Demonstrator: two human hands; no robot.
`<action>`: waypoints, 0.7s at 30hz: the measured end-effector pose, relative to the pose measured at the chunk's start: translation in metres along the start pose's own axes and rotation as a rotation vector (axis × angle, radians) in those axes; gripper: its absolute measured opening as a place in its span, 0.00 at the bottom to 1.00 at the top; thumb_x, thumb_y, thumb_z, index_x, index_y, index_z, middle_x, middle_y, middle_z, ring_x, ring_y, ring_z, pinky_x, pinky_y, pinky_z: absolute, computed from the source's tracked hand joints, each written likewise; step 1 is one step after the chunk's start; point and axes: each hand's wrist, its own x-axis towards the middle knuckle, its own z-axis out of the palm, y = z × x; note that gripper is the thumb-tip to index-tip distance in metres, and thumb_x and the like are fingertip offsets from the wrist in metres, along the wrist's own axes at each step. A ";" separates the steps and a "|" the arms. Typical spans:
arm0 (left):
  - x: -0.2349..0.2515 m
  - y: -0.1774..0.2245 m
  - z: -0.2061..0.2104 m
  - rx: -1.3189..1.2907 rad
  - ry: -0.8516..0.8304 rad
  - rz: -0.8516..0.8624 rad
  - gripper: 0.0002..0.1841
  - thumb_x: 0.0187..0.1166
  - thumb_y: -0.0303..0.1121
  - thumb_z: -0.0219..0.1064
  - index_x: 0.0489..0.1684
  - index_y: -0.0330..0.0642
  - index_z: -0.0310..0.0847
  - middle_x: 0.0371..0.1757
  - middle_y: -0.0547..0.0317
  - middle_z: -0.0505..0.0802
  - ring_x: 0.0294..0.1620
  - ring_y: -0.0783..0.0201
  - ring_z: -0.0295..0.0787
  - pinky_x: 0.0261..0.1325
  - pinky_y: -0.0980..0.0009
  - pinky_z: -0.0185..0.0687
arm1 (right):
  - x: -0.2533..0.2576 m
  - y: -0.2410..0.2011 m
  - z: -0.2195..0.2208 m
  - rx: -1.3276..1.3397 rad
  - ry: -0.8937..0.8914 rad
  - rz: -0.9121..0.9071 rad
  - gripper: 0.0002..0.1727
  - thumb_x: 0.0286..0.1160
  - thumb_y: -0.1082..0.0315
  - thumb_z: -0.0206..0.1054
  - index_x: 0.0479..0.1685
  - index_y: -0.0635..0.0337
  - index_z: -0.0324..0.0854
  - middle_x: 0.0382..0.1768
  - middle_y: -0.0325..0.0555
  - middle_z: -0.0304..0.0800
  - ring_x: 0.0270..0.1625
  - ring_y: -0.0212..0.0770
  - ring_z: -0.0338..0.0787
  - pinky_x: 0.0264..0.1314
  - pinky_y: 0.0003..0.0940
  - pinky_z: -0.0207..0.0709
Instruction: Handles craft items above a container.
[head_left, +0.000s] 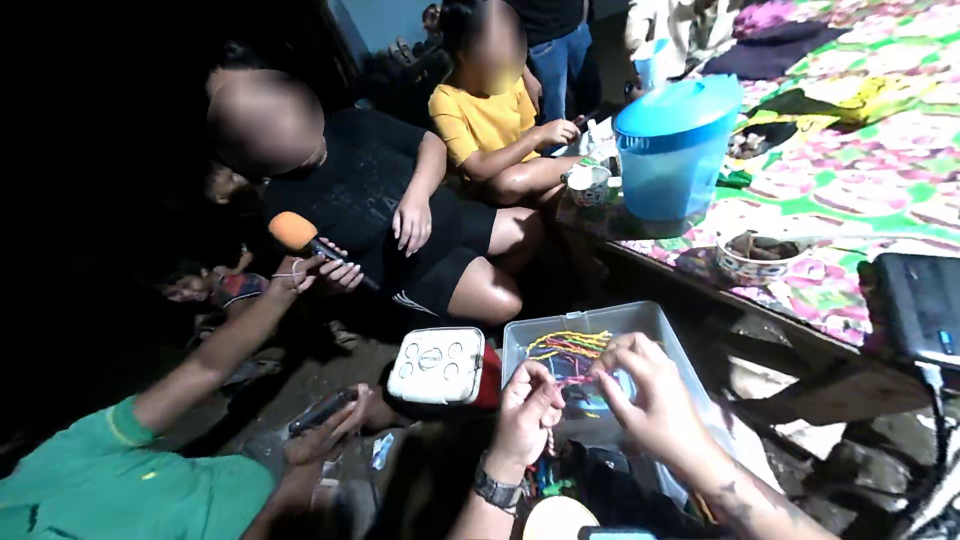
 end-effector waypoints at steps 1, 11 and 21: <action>-0.001 0.001 -0.002 0.022 -0.056 -0.002 0.08 0.80 0.34 0.70 0.52 0.56 0.83 0.35 0.74 0.90 0.22 0.85 0.77 0.25 0.87 0.73 | 0.002 -0.002 0.001 0.009 0.005 0.014 0.13 0.71 0.55 0.62 0.31 0.50 0.89 0.43 0.41 0.88 0.52 0.44 0.86 0.56 0.54 0.75; -0.016 0.017 -0.010 0.535 0.178 -0.016 0.13 0.76 0.17 0.57 0.54 0.30 0.81 0.42 0.63 0.93 0.41 0.75 0.90 0.48 0.74 0.89 | -0.001 -0.024 0.030 -0.054 -0.062 -0.369 0.12 0.78 0.53 0.65 0.36 0.48 0.88 0.45 0.41 0.90 0.56 0.42 0.87 0.67 0.49 0.74; -0.018 0.020 -0.029 -0.057 0.052 0.098 0.06 0.79 0.30 0.70 0.44 0.53 0.91 0.37 0.70 0.92 0.25 0.82 0.81 0.29 0.85 0.78 | 0.005 -0.016 0.037 0.094 -0.051 -0.051 0.12 0.75 0.58 0.65 0.35 0.52 0.90 0.46 0.41 0.87 0.57 0.38 0.84 0.62 0.42 0.77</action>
